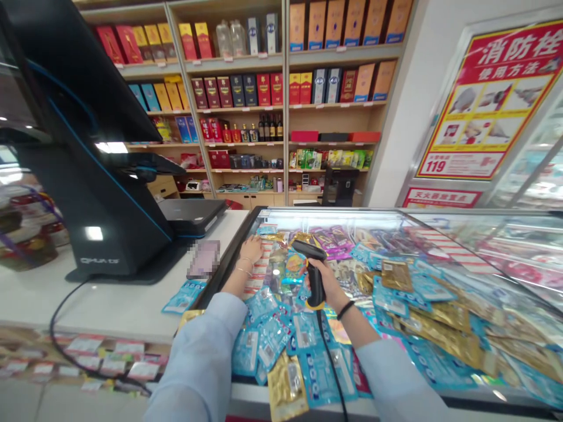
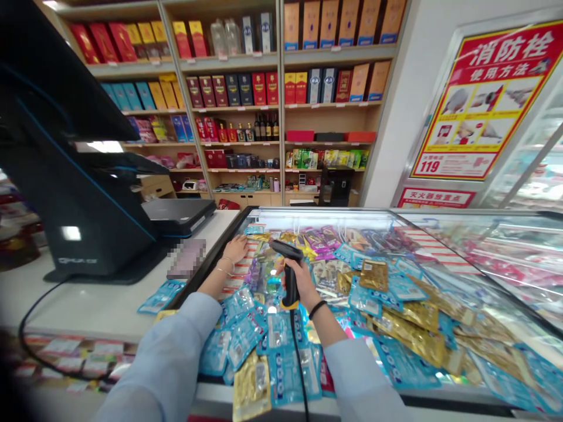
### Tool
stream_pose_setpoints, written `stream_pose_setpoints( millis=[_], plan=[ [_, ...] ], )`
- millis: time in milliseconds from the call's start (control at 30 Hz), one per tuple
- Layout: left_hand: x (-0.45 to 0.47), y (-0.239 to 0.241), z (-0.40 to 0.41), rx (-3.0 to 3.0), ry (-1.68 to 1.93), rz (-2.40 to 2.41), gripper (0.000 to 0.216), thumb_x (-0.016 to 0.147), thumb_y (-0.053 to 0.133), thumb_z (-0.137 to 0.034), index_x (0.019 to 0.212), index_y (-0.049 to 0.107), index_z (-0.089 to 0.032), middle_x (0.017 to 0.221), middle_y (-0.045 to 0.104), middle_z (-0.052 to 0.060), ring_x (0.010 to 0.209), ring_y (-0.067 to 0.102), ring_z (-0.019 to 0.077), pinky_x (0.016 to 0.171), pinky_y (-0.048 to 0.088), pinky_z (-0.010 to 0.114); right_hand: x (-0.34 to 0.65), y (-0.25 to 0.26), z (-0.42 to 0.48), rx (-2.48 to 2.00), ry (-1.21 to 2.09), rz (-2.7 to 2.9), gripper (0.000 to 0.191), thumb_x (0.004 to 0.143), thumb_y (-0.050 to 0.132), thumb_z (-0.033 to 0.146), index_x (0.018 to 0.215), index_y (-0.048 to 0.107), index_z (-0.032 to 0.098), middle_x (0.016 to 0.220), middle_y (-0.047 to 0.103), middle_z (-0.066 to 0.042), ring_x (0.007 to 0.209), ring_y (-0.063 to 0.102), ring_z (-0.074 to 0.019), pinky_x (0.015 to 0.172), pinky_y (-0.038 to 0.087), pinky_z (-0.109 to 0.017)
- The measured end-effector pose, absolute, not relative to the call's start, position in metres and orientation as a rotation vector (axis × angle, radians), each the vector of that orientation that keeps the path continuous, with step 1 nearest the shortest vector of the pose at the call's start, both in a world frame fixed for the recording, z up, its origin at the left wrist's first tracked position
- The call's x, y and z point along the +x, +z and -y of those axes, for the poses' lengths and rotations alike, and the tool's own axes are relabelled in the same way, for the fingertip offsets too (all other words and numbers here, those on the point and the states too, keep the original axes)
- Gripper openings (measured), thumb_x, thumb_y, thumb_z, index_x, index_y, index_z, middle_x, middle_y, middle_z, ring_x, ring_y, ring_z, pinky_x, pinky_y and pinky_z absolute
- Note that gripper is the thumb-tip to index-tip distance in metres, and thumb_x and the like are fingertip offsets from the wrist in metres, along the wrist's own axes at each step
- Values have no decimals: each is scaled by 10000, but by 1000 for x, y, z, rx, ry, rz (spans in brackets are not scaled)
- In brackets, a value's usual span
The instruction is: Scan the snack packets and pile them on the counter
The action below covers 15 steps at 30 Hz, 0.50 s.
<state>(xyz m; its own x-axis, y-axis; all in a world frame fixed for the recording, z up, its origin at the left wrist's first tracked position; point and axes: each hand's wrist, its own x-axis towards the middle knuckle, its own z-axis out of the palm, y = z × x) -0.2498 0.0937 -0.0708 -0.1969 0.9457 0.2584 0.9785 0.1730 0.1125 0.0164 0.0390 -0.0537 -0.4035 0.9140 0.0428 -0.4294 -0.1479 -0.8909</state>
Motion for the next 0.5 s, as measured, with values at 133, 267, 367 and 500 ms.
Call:
stream_pose_setpoints(
  millis=[133, 267, 367, 500],
  plan=[
    [-243, -62, -94, -1914, -331, 2329, 370, 910, 411, -214, 1132, 698, -143, 1297, 635, 178, 1291, 522, 302, 1080, 395, 438, 21, -50, -41, -637, 1745, 1038, 308, 663, 719, 448, 762, 610, 177, 610, 683, -23, 361, 519, -109, 328, 424, -220],
    [-243, -55, -79, -1911, -215, 2440, 259, 847, 557, -297, 917, 743, -132, 1030, 723, 211, 1052, 667, 341, 926, 499, 425, 22, -49, -40, -638, 1757, 1012, 278, 667, 708, 432, 756, 618, 183, 595, 677, -18, 363, 514, -108, 334, 427, -220],
    [-246, -53, -65, -1872, -201, 2511, 215, 820, 594, -284, 888, 734, -137, 953, 733, 189, 960, 696, 328, 856, 522, 389, 21, -51, -40, -635, 1773, 1012, 263, 667, 696, 425, 752, 627, 185, 590, 675, -20, 361, 512, -110, 332, 426, -222],
    [-248, -54, -58, -1732, -368, 2509, 338, 924, 403, -233, 1097, 666, -109, 1119, 682, 212, 1090, 645, 311, 916, 491, 393, 21, -52, -38, -645, 1769, 1019, 260, 656, 702, 425, 728, 620, 189, 587, 673, -19, 355, 512, -110, 327, 422, -224]
  ],
)
